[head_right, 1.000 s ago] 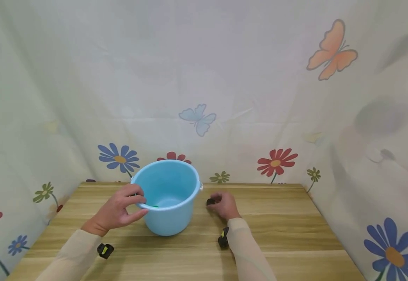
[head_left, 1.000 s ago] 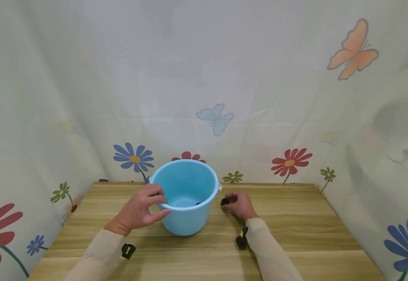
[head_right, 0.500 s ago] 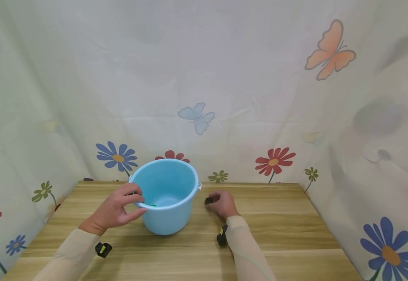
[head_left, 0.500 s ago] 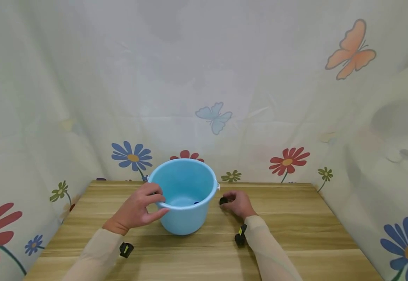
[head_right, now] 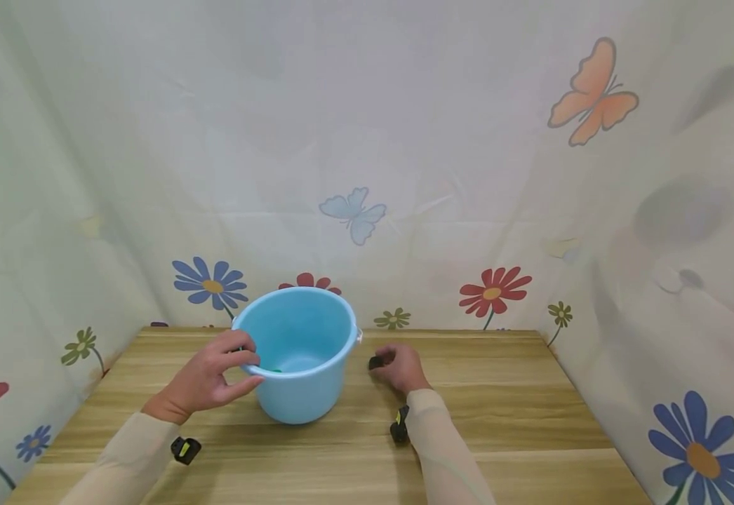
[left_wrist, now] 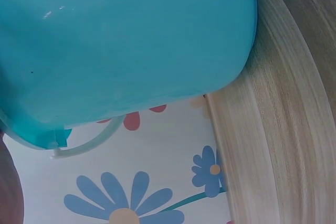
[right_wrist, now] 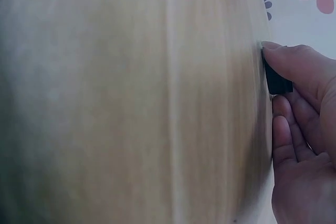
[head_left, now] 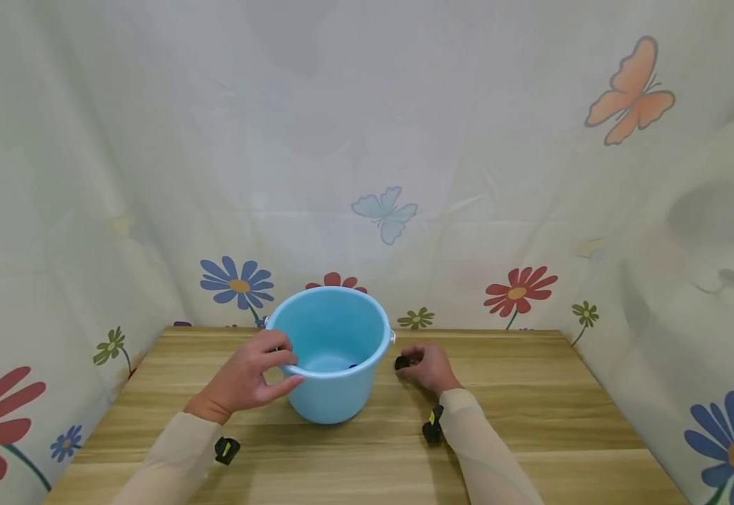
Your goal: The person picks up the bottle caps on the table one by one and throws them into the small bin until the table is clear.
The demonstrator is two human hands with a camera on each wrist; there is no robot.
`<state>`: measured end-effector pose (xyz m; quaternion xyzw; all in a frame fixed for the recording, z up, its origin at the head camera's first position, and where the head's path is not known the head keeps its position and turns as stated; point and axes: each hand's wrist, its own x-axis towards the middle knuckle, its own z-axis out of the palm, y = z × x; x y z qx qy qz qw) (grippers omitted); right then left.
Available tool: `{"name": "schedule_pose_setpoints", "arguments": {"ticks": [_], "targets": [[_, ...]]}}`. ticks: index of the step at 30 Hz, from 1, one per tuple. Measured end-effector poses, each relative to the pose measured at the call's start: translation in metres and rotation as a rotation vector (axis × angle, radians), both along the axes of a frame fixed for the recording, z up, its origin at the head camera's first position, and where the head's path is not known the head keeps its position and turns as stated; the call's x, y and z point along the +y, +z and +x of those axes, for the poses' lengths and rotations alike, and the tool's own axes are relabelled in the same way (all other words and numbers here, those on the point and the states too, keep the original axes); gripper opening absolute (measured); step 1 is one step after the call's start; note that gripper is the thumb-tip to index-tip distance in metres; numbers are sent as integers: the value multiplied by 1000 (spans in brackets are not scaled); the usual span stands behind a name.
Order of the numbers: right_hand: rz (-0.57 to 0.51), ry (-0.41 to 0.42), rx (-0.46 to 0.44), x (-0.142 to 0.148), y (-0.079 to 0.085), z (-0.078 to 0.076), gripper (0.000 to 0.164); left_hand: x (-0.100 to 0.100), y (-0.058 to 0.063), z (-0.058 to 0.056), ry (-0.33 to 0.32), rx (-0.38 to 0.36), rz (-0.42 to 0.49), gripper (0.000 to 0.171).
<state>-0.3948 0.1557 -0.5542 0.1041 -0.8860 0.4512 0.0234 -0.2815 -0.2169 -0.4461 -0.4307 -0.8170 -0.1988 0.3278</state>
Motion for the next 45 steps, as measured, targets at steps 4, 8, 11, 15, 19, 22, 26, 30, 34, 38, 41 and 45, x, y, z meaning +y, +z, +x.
{"name": "schedule_pose_setpoints", "arguments": {"ticks": [4,8,11,15,19,22,26,30,34,38,41,45], "targets": [[-7,1,-7,0,0,2,36,-1,-1,1,-3,-6,7,22],[0,6,-14,0,2,5,36,-1,-1,1,-2,-4,14,22],[9,11,-10,0,3,7,35,-2,-2,1,4,1,14,24],[8,15,-10,0,4,9,34,-2,-3,1,8,4,13,26],[12,13,-25,3,4,8,34,-2,-4,0,9,-4,9,25],[19,18,-37,6,3,7,34,-2,-5,0,9,-8,8,24],[10,22,-39,9,6,7,33,-1,-6,0,9,1,10,22],[-18,31,-24,11,12,8,34,-1,-5,0,8,-1,8,23],[-21,45,-33,14,15,11,35,0,-4,1,11,-5,7,24],[-20,53,-55,17,19,15,36,0,-5,0,15,-2,1,23],[-39,62,-60,19,21,17,37,0,-5,1,13,-1,-2,22],[-79,84,-53,21,23,20,37,1,-4,1,11,2,-1,22]]}}
